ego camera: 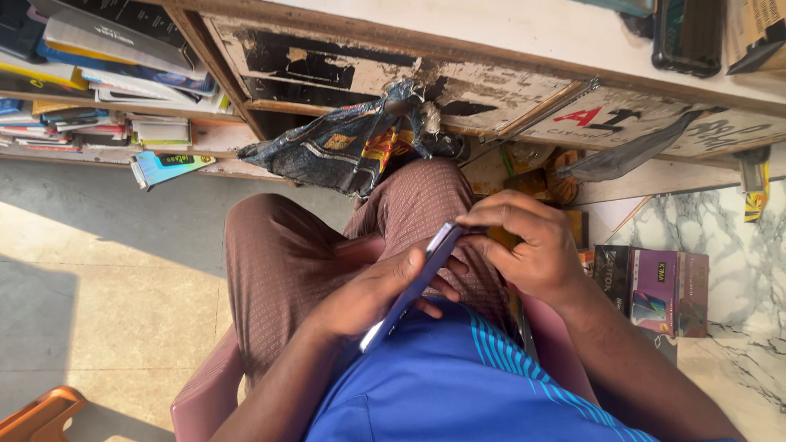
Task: The person removes the back cover of a purple smartphone using a metal pick, then uses tweezers to adjust internal components near the camera module. The back cover is placed on the workbench while the phone remains open.
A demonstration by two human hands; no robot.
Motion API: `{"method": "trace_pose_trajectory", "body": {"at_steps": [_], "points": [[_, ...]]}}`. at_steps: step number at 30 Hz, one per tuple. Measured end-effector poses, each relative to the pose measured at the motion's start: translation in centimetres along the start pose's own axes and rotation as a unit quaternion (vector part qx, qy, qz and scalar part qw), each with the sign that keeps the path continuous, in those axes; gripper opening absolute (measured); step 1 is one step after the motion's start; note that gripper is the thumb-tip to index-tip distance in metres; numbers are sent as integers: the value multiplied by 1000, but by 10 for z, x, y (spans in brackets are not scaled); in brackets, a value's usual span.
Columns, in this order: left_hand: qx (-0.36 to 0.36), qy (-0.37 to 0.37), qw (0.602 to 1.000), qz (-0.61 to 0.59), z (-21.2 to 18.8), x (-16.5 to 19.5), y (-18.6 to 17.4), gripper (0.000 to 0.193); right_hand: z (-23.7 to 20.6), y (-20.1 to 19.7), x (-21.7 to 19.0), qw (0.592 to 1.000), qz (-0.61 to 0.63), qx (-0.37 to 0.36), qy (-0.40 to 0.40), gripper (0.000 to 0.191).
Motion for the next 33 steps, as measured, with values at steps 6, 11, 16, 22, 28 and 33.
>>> {"method": "trace_pose_trajectory", "body": {"at_steps": [6,11,16,22,28,33], "points": [[-19,84,996,-24,-5,6,4,65,7,-4,-11,999,32,-8,5,23],[5,89,996,-12,-10,7,4,64,15,-3,-11,995,26,-98,-13,22],[50,107,975,186,-19,31,4,69,22,2,-22,988,-9,-136,-68,22],[137,50,939,311,-32,36,10,73,25,7,-39,980,-33,-158,-118,20],[170,100,936,291,-33,32,-7,73,21,4,-53,968,-48,-189,-157,18],[162,113,944,266,-28,20,-19,73,17,3,-64,963,-67,-210,-156,19]]}}
Point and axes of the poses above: each hand's wrist, its own z-axis towards the middle knuckle, its own y-axis out of the palm, x = y × z, the point moved 5 cm from there along z, towards the middle knuckle, and after that the axes turned 9 degrees about -y, right-handed, at the moved point
